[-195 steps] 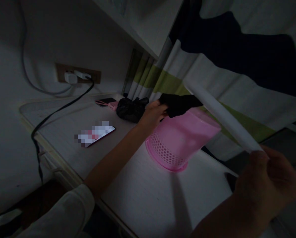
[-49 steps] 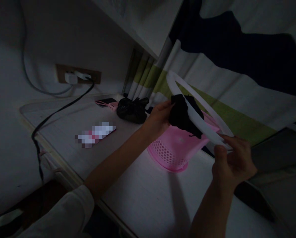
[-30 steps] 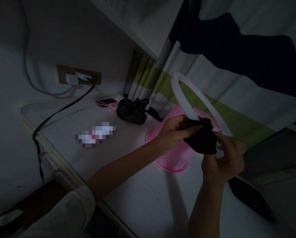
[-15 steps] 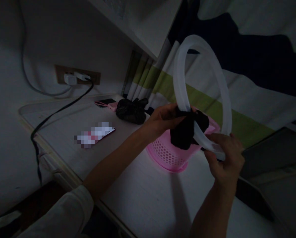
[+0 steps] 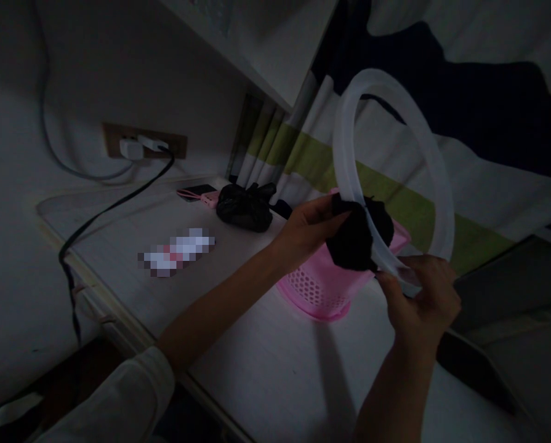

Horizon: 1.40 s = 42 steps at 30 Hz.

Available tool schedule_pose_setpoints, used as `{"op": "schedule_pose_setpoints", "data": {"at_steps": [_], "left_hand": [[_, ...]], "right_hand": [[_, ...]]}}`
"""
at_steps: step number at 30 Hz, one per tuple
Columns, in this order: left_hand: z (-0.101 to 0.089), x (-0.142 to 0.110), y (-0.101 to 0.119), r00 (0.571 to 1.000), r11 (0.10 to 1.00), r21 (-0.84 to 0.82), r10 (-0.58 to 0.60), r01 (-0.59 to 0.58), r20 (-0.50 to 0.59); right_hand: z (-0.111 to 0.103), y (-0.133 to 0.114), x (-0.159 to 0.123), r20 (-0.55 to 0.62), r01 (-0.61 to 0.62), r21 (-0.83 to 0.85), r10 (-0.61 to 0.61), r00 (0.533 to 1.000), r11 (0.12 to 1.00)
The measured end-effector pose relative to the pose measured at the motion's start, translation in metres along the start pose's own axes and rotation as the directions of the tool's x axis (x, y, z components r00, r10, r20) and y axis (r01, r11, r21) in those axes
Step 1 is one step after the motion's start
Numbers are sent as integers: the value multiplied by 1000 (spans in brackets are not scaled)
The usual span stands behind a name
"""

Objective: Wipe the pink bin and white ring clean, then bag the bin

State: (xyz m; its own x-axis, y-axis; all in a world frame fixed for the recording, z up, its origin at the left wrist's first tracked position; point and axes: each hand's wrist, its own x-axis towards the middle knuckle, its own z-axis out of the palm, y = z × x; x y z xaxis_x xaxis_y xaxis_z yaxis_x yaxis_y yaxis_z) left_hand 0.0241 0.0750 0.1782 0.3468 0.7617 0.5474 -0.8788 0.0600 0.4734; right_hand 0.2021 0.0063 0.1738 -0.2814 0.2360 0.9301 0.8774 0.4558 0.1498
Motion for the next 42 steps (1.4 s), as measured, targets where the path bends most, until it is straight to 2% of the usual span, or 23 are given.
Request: {"op": "schedule_pose_setpoints", "data": {"at_steps": [4,8,11,16,21,28,31,34,36,40,42], "left_hand": [[6,-5,-15,974,999,38,19,-28,228],[9,-7,-25,971,991,130,-6,-26,238],[5,-6,-28,969,966,234,56,-114,240],[1,-6,-26,904,890,307,218,-339,367],[3,-9,-18,853,857,332,205,-394,480],[-7,-2,1,869,863,347,185,-367,459],[-12,1,8,848,860,326,201,-392,490],[-13,1,14,803,841,316,210,-439,557],[-13,1,15,796,836,321,204,-444,570],[-12,0,11,851,867,332,177,-372,494],[-11,0,8,856,881,298,196,-368,479]], "right_hand": [[4,-6,2,-71,7,-45,-11,997,999],[5,-10,2,-89,-5,-95,-3,996,995],[6,-14,2,-77,-34,-95,26,997,995],[8,-17,2,-55,-41,0,41,998,999],[5,-14,1,12,-15,-7,15,1000,1000],[-3,10,-4,124,-5,-84,15,992,996],[-7,18,-6,130,-44,-30,47,990,999],[-12,18,-6,176,-69,69,56,983,995],[-16,18,-7,214,-101,117,74,974,988],[-22,18,-8,170,-131,162,103,980,978],[-22,19,-9,127,-127,162,107,986,979]]}}
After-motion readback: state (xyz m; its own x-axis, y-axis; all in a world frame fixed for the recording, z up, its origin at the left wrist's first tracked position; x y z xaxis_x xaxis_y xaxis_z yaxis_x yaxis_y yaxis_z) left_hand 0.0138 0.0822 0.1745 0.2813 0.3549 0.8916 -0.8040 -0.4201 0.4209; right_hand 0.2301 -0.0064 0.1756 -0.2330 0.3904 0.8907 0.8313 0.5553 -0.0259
